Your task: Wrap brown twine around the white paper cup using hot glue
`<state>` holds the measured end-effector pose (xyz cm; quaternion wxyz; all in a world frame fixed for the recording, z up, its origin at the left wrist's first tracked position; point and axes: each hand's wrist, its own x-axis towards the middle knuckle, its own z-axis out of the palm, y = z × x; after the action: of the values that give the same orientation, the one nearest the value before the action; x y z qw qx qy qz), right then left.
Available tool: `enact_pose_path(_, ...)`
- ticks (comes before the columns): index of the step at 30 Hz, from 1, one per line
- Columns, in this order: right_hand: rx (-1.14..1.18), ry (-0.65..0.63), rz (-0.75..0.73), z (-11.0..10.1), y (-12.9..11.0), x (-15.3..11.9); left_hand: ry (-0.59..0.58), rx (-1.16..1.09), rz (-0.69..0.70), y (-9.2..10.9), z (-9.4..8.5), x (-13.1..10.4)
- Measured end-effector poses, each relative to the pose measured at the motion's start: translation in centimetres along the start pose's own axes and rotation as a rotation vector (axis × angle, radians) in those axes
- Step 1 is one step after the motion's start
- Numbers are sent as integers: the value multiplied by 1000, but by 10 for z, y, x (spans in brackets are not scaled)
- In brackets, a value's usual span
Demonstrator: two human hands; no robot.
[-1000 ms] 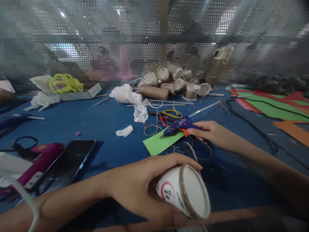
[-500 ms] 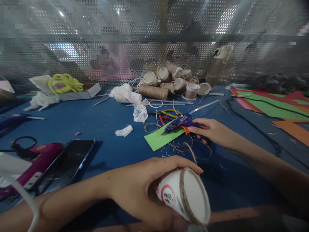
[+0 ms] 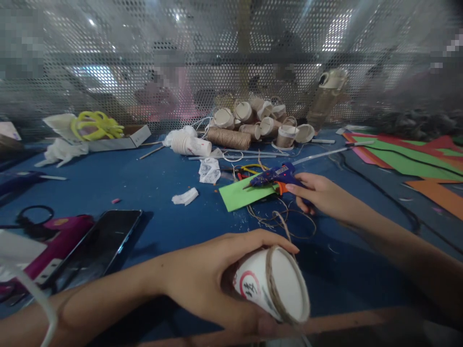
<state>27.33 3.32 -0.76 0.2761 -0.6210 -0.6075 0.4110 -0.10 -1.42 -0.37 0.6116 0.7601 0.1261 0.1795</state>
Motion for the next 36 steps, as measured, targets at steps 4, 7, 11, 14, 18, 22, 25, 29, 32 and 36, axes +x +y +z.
enact_pose_path(4, 46, 10, 53, 1, -8, -4, 5, -27, -19, 0, -3, 1)
enact_pose_path(7, 75, 7, 68, 2, -13, -7, -12, -41, -54, 0, -5, 3)
enact_pose_path(11, 86, 6, 74, 4, -17, -11, 1, -61, -69, 2, -4, 4)
enact_pose_path(14, 123, 0, 40, 5, -15, -9, 23, -126, -95, 5, 0, 3)
enact_pose_path(18, 179, 21, -29, 5, -6, -2, 77, -279, -157, 9, 1, 1)
enact_pose_path(22, 197, 107, -249, 4, -5, -2, 170, -288, -160, 10, -2, 2)
enact_pose_path(25, 135, 211, -372, 4, -10, -10, 200, -301, -159, 10, -3, 3)
enact_pose_path(29, 22, 379, -458, 6, -17, -22, 286, -346, -180, 10, -3, 3)
enact_pose_path(32, 17, 466, -489, 7, -19, -26, 327, -390, -154, 7, -6, 3)
enact_pose_path(36, 93, 497, -450, 7, -15, -26, 379, -445, -112, 0, -9, 3)
